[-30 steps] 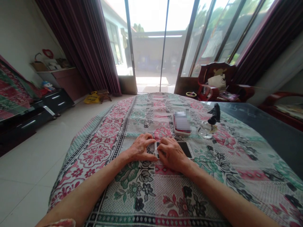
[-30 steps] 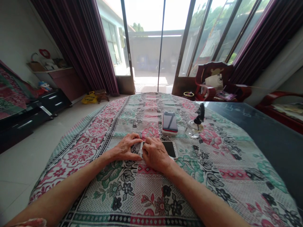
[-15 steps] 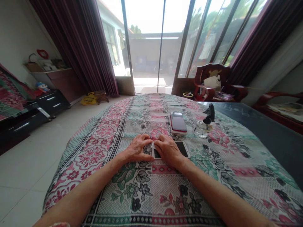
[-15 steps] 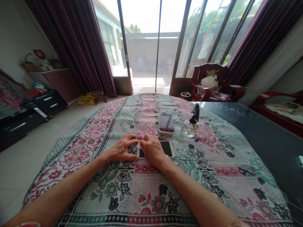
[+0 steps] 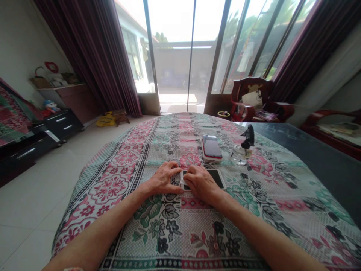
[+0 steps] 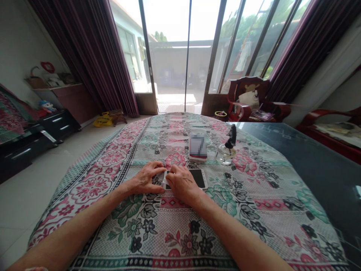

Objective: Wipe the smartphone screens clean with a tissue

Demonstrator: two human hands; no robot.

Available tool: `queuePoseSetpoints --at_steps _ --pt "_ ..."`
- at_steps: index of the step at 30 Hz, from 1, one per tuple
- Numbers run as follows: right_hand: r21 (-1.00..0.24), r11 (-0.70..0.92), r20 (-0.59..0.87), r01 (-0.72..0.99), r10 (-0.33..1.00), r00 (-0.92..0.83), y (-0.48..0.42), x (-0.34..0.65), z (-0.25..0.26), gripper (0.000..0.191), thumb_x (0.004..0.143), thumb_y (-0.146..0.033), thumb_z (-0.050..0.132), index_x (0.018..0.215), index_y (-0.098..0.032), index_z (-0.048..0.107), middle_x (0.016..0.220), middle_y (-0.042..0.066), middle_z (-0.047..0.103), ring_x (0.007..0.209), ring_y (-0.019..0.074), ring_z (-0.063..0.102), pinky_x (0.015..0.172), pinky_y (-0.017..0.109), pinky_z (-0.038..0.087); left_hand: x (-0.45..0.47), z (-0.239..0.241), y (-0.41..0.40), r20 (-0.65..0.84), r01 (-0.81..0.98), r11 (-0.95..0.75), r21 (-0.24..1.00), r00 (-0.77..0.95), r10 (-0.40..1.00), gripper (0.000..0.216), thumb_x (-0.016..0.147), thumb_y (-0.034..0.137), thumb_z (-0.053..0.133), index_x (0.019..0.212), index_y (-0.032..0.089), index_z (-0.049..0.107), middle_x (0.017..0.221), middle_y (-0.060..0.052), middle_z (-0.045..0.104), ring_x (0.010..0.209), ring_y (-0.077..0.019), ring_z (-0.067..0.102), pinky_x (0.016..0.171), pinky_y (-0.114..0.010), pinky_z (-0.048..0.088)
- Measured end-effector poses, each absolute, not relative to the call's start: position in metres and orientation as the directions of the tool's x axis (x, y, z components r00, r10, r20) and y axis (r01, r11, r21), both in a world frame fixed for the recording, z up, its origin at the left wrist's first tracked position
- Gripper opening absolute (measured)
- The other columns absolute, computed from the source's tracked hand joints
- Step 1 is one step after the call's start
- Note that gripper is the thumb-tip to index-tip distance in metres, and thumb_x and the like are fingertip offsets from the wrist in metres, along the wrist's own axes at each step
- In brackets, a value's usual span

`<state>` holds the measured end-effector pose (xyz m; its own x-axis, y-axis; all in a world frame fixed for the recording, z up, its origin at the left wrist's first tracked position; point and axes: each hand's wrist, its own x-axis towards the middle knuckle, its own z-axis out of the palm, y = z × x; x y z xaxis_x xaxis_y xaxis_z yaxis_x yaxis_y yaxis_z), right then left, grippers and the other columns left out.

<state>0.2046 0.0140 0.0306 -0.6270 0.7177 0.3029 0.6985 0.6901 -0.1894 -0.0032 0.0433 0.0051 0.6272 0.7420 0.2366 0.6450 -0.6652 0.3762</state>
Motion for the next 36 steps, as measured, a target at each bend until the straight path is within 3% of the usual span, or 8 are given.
queuePoseSetpoints --at_steps 5,18,26,36 --pt "-0.162 0.658 0.334 0.735 0.738 -0.587 0.030 0.202 0.026 0.022 0.092 -0.024 0.048 0.083 -0.019 0.067 0.090 0.006 0.056 0.083 0.0165 0.050 0.076 0.030 0.036 -0.004 0.004 0.044 0.240 0.645 -0.662 0.382 0.622 0.745 0.068 0.060 0.058 0.075 0.117 0.025 0.057 0.124 -0.007 0.048 0.112 -0.0291 0.047 0.097 -0.046 0.041" --pt "-0.204 0.718 0.294 0.666 0.693 -0.658 0.005 0.205 0.033 0.024 0.090 -0.022 0.051 0.069 -0.016 0.062 0.081 0.004 0.054 0.077 0.0142 0.048 0.072 0.028 0.035 -0.002 0.006 0.042 0.257 0.646 -0.670 0.365 0.622 0.740 0.066 0.061 0.055 0.076 0.116 0.022 0.058 0.121 -0.009 0.049 0.110 -0.0288 0.048 0.097 -0.044 0.041" --pt "-0.177 0.652 0.342 0.737 0.743 -0.575 0.032 0.204 0.024 0.023 0.093 -0.022 0.046 0.083 -0.017 0.067 0.087 0.005 0.055 0.078 0.0149 0.048 0.074 0.029 0.036 -0.002 0.010 0.041 0.236 0.643 -0.666 0.377 0.629 0.741 0.066 0.061 0.058 0.075 0.116 0.025 0.057 0.121 -0.008 0.050 0.110 -0.0283 0.048 0.096 -0.046 0.042" --pt "-0.204 0.730 0.267 0.652 0.682 -0.681 0.002 0.205 0.033 0.025 0.092 -0.023 0.049 0.071 -0.017 0.062 0.082 0.004 0.054 0.076 0.0142 0.047 0.072 0.028 0.035 -0.004 0.012 0.041 0.225 0.636 -0.671 0.381 0.640 0.735 0.066 0.061 0.057 0.075 0.116 0.025 0.057 0.122 -0.008 0.049 0.112 -0.0297 0.047 0.097 -0.047 0.042"
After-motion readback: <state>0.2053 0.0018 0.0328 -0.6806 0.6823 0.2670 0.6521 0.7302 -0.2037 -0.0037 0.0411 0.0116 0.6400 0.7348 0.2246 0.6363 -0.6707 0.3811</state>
